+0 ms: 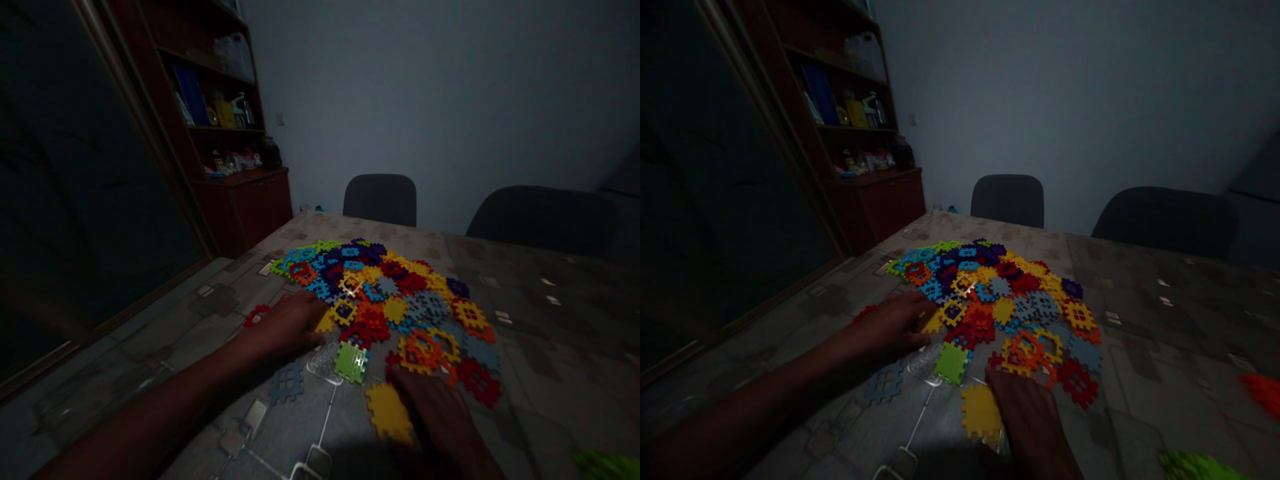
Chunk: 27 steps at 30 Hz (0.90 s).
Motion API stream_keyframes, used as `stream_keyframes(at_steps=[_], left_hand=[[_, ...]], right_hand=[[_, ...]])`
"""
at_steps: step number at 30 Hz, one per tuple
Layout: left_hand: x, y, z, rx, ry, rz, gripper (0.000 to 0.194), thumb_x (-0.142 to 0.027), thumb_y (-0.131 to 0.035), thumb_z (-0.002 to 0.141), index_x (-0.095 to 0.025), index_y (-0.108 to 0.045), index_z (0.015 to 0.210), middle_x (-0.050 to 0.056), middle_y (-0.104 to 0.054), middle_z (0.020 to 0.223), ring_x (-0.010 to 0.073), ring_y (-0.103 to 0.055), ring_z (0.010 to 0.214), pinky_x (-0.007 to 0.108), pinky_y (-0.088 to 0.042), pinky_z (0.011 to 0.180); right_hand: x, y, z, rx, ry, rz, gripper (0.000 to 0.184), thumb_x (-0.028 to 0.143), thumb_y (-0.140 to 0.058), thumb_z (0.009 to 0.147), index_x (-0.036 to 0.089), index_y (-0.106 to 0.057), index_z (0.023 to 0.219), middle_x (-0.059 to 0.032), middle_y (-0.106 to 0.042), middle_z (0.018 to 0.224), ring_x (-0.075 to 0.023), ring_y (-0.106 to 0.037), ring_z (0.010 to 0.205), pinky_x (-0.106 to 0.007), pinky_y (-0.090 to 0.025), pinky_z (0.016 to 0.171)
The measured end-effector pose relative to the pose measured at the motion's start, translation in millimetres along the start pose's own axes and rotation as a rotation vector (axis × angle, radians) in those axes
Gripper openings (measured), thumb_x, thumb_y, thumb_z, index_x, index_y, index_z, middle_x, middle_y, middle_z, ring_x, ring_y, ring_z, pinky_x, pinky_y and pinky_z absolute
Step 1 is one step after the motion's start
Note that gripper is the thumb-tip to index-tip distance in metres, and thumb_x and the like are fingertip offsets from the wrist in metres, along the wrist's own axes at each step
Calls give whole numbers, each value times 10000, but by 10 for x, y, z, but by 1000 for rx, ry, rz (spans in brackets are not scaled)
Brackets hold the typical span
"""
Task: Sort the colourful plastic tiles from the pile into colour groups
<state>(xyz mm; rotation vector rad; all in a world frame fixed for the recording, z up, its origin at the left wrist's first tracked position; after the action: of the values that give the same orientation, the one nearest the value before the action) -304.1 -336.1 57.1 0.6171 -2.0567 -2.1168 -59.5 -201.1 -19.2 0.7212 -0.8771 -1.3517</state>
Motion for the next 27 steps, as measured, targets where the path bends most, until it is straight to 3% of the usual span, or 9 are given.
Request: stream_keyframes(at_steps=[3,9,18,23,27], left_hand=[[16,-32,28,17,18,6,451,-295,-731,845,-230,-605,1274,93,-642,1178,295,-590,1087,411,-465,938],[91,-30,40,22,21,5,589,-303,-725,834,-220,-547,1390,111,-632,1219,302,-584,1121,416,-459,970],[66,160,-73,37,-1,-49,546,-311,-676,856,-231,-541,1379,90,-611,1268,275,-593,1143,374,-463,980],[-95,242,-141,43,-42,-169,514,-348,-673,866,-236,-566,1357,83,-637,1240,269,-600,1102,387,-459,973],[-372,184,-191,156,-91,-483,392,-365,-675,861,-222,-644,1224,56,-670,1109,230,-608,980,332,-473,864]], right_hand=[[65,-12,29,18,3,8,709,347,-598,769,178,-402,1429,-150,-687,1273,-309,-643,1123,-444,-445,934],[68,-30,-5,-15,1,-4,655,311,-594,790,193,-426,1411,-139,-707,1222,-312,-655,1095,-447,-436,939],[-82,-58,-148,-7,-58,-35,892,315,-601,690,219,-291,1521,-103,-716,1207,-310,-662,1045,-409,-478,834],[-71,-78,-141,-66,4,-23,880,319,-593,719,183,-297,1536,-117,-712,1206,-296,-662,1031,-383,-485,810],[-48,-60,-125,-68,-28,12,825,329,-579,756,184,-308,1521,-121,-704,1214,-297,-657,1045,-416,-472,849]])
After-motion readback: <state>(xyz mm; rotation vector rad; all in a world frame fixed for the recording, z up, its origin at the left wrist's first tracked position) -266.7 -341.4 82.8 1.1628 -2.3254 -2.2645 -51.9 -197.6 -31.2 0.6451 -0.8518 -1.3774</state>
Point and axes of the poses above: each hand's wrist, its own z-axis towards the middle knuckle, its own y-axis out of the back of the hand, x = y × z, the point moved 5 cm from there along z, towards the middle knuckle
